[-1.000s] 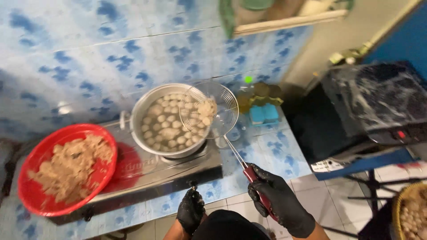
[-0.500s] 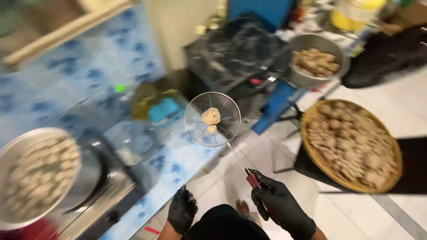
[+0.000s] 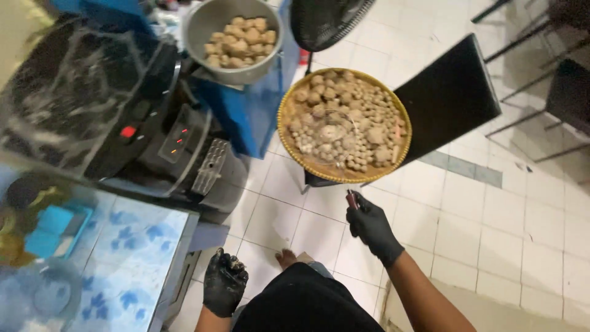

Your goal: Scooping cooked meatballs from a pot of boiling water using a wire strainer and transferring them to a tray.

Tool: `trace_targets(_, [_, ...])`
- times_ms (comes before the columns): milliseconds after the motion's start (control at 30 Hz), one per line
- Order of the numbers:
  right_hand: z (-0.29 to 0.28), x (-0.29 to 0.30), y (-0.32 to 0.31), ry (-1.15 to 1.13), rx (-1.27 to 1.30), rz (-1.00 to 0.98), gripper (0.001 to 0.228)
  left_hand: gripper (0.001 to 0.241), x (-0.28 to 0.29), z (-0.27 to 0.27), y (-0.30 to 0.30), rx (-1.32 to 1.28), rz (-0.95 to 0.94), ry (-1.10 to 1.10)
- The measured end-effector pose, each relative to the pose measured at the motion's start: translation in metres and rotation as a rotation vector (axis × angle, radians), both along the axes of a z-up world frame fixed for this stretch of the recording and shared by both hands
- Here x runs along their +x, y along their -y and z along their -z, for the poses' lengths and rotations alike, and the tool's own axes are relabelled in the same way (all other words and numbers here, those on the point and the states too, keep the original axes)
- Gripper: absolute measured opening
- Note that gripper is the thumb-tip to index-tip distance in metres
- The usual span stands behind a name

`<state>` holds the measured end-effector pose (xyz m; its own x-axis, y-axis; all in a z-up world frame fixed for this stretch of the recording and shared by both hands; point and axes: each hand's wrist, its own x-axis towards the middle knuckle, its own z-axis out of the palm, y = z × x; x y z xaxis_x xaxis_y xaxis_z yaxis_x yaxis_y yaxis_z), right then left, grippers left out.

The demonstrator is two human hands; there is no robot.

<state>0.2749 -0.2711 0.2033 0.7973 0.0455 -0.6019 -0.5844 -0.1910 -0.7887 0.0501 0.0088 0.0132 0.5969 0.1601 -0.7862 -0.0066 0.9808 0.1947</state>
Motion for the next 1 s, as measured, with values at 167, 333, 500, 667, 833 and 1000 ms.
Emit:
trace_targets(167, [0.057, 0.054, 0.04, 0.02, -0.121, 0.081, 0.037, 0.032, 0.015, 0.005, 0.006, 0.011, 0.048, -0.078])
trace_targets(333, [0.082, 0.091, 0.049, -0.032, -0.137, 0.163, 0.047, 0.033, 0.022, -0.001, 0.017, 0.023, 0.084, -0.082])
trace_targets(500, [0.122, 0.109, 0.055, 0.112, -0.122, 0.166, 0.048, 0.037, 0.016, -0.003, 0.024, 0.034, 0.069, -0.164])
trace_targets(667, [0.091, 0.109, 0.043, 0.123, -0.296, 0.103, 0.046, 0.035, 0.014, 0.0, 0.029, 0.031, 0.073, -0.19])
trace_targets(833, [0.082, 0.103, 0.041, 0.152, -0.362, 0.051, 0.052, 0.035, 0.021, -0.005, 0.033, 0.049, 0.092, -0.188])
trace_targets(1000, [0.089, 0.103, 0.044, 0.147, -0.466, 0.002, 0.053, 0.038, 0.023, 0.0, 0.033, 0.065, 0.088, -0.196])
